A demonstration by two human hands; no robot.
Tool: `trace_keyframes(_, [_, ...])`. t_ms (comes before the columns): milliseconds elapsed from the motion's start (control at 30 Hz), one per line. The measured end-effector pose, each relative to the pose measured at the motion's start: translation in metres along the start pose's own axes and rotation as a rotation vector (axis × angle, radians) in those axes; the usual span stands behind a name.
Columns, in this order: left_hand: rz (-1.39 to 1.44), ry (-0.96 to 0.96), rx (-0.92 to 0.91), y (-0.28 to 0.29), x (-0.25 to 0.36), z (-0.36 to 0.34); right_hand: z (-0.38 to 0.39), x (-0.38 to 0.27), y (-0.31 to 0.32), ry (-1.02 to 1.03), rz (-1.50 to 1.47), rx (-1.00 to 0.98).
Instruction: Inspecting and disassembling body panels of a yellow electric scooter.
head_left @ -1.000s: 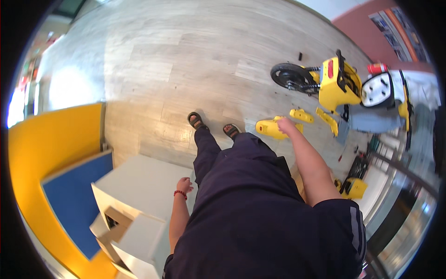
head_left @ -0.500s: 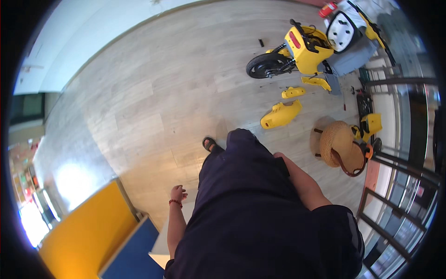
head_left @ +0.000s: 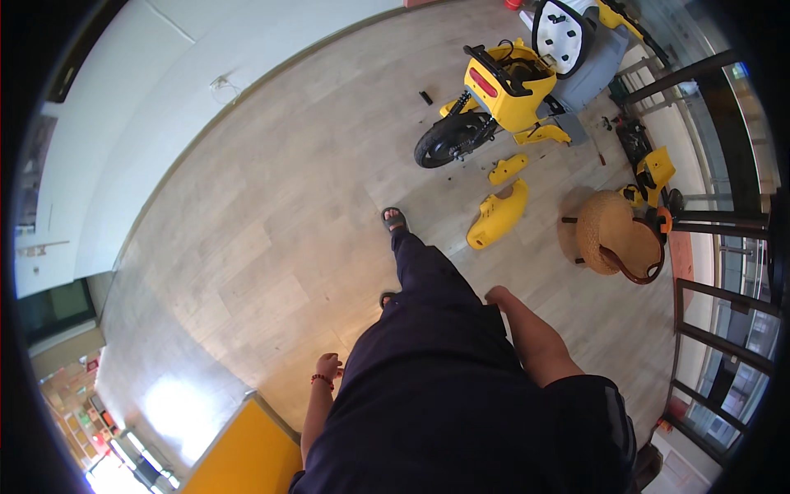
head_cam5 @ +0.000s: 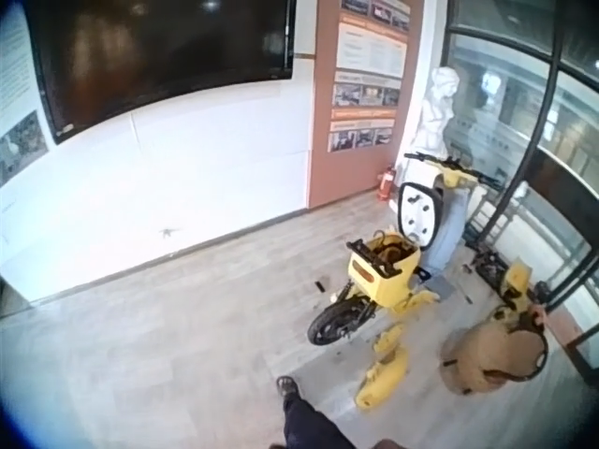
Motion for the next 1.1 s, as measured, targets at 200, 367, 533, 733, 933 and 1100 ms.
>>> trace_keyframes(200, [-0.37,-0.285,0.111,0.053,0.131,0.0,-0.008,0.028,0.026,-0.405,-0.657,0.162])
trace_keyframes(367, [-0.006,-0.097,0.033,0.103,0.231,-0.008,-0.03,-0.037,0.2,-0.176,-0.323,0.235])
trace_keyframes(533, [0.044,-0.198,0.018,0.139,0.337,-0.006,-0.026,-0.086,0.351,-0.136,-0.82,0.816])
trace_keyframes(733, [-0.099,-0.156,-0.004,0.18,0.39,-0.037,-0.052,-0.102,0.354,-0.175,-0.862,0.794])
trace_keyframes(933, [-0.501,-0.095,-0.034,0.254,0.435,-0.08,-0.084,-0.09,0.2,-0.531,-1.213,0.597])
trace_keyframes(1100, [-0.557,-0.142,-0.028,0.337,0.5,-0.105,-0.108,-0.187,0.167,-0.759,-1.344,0.514])
Point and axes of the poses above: each hand's wrist, its own z-axis away from the middle knuckle, its own y-axis out of the back of the hand, x = y × z, the point moved 8 cm from there along -z, towards the middle knuckle, and after that the axes turned 13 degrees about y, right-handed, at the moved point
